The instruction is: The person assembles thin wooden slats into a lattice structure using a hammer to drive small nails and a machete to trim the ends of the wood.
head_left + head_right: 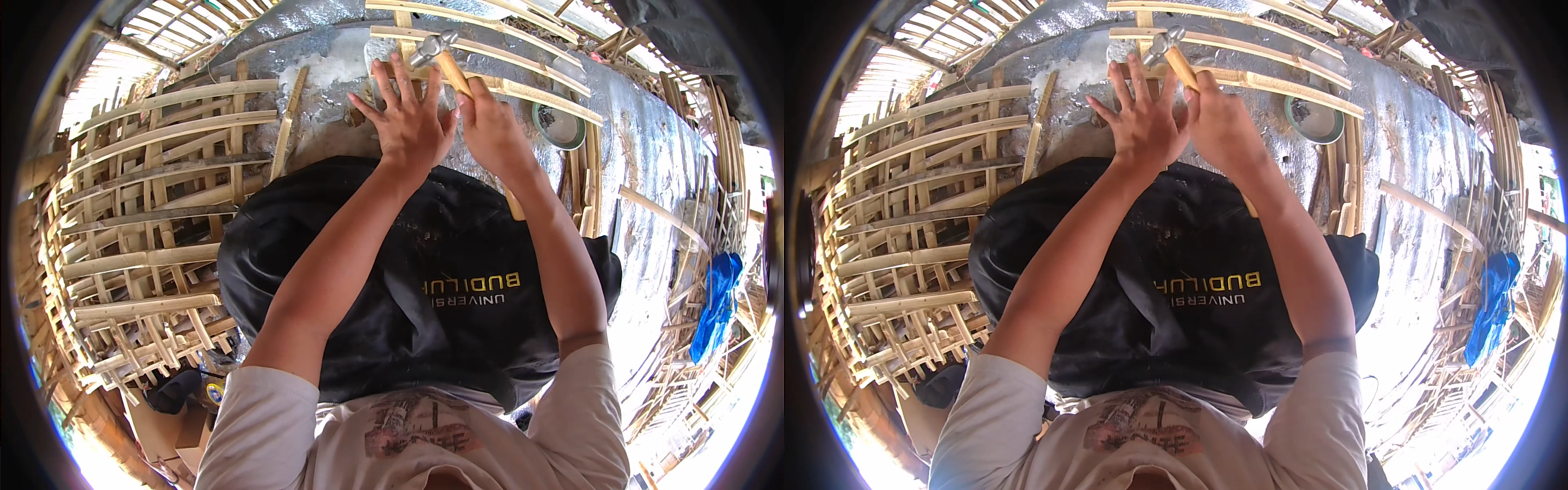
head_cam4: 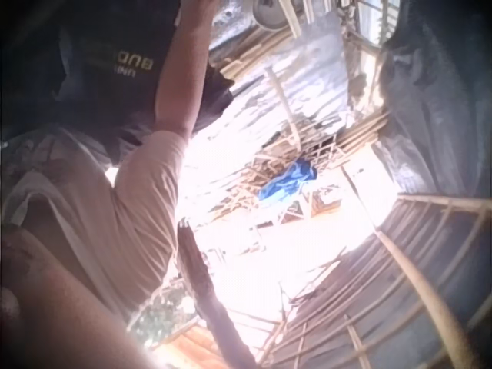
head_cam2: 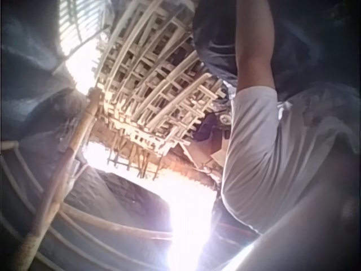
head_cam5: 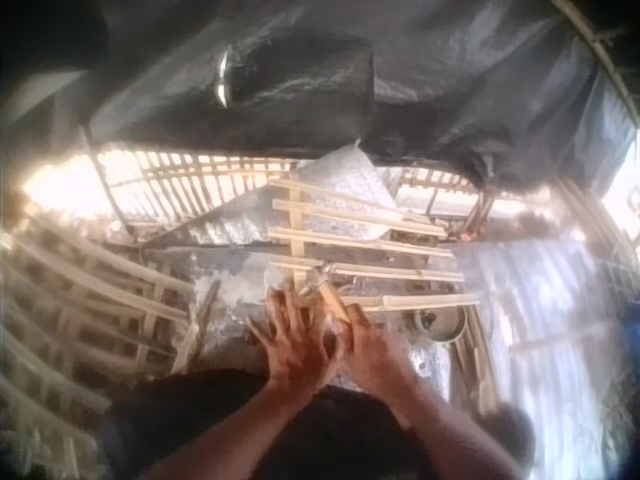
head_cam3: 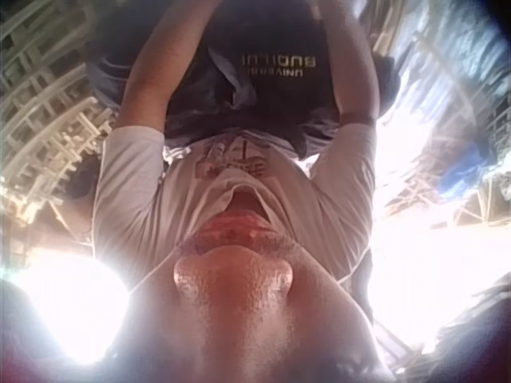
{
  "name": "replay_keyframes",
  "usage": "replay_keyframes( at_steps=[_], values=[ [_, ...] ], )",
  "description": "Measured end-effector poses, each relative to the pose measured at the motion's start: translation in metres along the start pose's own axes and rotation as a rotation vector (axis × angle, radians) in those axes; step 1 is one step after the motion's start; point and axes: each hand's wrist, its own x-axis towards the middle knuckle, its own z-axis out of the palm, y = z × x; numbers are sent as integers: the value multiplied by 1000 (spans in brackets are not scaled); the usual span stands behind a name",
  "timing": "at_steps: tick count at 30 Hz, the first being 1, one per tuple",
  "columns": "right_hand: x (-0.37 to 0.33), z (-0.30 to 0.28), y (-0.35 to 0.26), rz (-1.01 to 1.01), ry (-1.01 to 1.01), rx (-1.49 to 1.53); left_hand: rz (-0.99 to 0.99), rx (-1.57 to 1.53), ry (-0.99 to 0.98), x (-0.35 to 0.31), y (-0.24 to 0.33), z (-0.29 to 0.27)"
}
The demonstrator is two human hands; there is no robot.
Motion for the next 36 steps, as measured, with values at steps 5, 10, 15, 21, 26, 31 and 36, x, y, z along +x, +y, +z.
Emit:
replay_keyframes(
  at_steps=[5,10,15,21,26,31,36],
  values=[
    [5,-17,-23,-80,112,71,14,-9,18,-1,-6,4],
    [-6,2,-8,-67,-54,-64,11,-21,17,0,-2,3],
    [5,-17,-23,-158,159,38,6,-1,12,-3,-7,3],
    [-5,7,4,-123,-21,-25,2,-28,15,4,0,4],
    [2,-18,-35,-176,242,67,16,-18,39,-3,-9,7],
    [-1,4,-6,-174,141,-86,17,-33,36,0,-1,7],
    [0,-10,-29,-120,155,103,16,-35,28,-7,-7,9]
  ],
)
